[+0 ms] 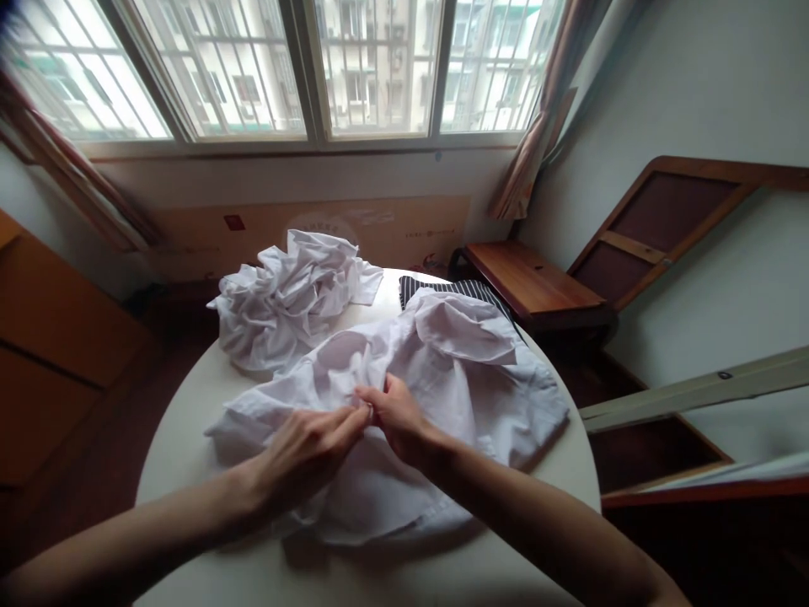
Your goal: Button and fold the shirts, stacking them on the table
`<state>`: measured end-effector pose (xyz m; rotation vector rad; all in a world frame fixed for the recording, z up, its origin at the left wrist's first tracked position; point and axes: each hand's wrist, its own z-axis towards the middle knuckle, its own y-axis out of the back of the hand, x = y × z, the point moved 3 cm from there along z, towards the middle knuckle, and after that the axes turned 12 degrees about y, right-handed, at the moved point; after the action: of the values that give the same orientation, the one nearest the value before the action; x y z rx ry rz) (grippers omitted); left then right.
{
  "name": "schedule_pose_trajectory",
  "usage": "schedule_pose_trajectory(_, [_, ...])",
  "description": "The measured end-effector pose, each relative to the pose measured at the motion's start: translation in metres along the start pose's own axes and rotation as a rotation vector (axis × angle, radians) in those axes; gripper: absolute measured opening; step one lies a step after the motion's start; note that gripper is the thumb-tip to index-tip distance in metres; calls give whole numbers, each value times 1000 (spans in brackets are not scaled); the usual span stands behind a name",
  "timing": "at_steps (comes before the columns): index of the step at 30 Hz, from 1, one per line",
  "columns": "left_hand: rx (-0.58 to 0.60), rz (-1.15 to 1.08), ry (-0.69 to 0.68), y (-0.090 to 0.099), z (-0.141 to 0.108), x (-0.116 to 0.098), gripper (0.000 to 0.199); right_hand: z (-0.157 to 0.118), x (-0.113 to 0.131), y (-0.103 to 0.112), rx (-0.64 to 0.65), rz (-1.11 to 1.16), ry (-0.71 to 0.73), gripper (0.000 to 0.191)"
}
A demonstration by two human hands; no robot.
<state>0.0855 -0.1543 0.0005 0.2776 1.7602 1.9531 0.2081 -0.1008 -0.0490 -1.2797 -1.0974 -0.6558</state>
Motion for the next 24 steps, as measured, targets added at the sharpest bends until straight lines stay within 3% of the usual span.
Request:
schedule_pose_trajectory(2, [59,-2,-28,-14,-13,-10,47,-10,-6,11,-154,2,56,31])
schedule_pose_trajectory(5, [139,12,46,-27,-27,4,68,-17,-1,44,-282,-56,133,34])
schedule_pose_trajectory(7, [241,41,102,-35,-34,20,59,-20,6,66,-308,-113,169,38])
schedule_pose_trajectory(10, [325,66,125,-41,-44,32,19,-22,16,90,-322,-212,213,42])
schedule_pose_trajectory(16, [145,-77,-136,-22,-65,11,15,-17,28,116,-409,-334,267,39])
schedule_pose_trajectory(24, [365,-94,-257,-10,-86,-10,44,-12,38,125,-410,-429,329,41])
